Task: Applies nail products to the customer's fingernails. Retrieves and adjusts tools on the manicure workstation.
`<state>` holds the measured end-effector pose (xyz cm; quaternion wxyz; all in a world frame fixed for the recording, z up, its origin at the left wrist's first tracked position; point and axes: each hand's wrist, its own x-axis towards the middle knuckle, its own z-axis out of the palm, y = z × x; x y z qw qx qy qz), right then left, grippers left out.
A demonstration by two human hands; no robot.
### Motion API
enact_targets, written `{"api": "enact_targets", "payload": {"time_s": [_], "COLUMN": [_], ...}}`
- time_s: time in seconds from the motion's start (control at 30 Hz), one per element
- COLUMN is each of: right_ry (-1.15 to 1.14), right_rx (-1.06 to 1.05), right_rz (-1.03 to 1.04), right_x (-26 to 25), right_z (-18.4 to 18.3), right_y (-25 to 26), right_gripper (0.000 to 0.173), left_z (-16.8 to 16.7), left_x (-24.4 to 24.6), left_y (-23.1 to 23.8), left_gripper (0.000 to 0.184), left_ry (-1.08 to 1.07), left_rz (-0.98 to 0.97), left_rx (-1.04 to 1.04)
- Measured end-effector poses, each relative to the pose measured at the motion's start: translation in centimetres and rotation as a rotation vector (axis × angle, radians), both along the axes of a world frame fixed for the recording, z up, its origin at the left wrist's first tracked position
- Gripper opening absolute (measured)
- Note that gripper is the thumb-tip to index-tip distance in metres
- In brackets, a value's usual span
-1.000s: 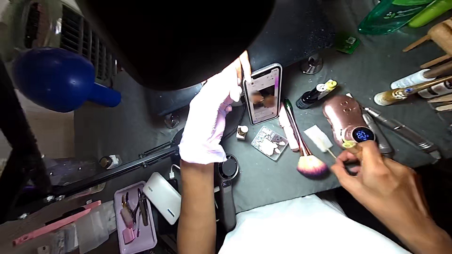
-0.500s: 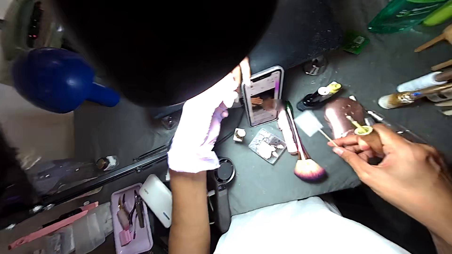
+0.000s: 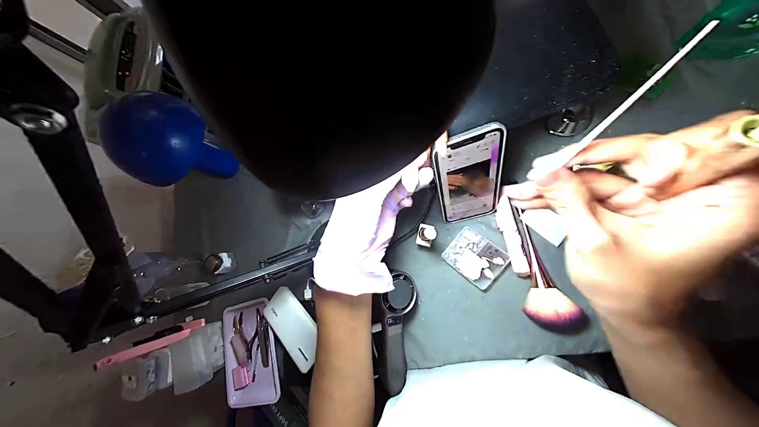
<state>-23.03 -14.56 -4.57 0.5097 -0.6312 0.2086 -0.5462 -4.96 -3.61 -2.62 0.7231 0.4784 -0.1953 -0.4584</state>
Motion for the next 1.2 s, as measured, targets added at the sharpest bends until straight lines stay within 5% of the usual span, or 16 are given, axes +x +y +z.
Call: {"api": "enact_targets", "payload": {"time_s": [0.37,0.5,0.7,0.93,1.2], "right_ry": [-0.132,-0.166,-0.161,-0.157,-0.188], "right_rx": [-0.062,-0.058,-0.072,-0.095,-0.094], "right_rz": [-0.124,-0.125,-0.142,-0.158,-0.134], "right_x": [7.6,8.0,8.0,8.1,8.1], "right_z": [-0.2,-0.4,-0.6,-0.5,-0.6], "right_y": [2.7,2.9,2.9,2.8,2.7], "right_gripper": [0.034,0.034,0.034,0.031,0.031], "left_z": [-2.0,-0.4,-0.9,-1.7,-1.4], "left_x": [-0.4,-0.1,0.0,-0.8,-1.0], "left_y": [3.8,2.5,2.2,3.7,3.5], "left_gripper": [0.013,0.016,0.017,0.014,0.013], "left_ry": [0.131,-0.14,-0.165,0.183,0.166], "left_rz": [0.081,-0.122,-0.133,0.144,0.148], "left_rx": [0.056,0.049,0.006,0.069,0.084]}}
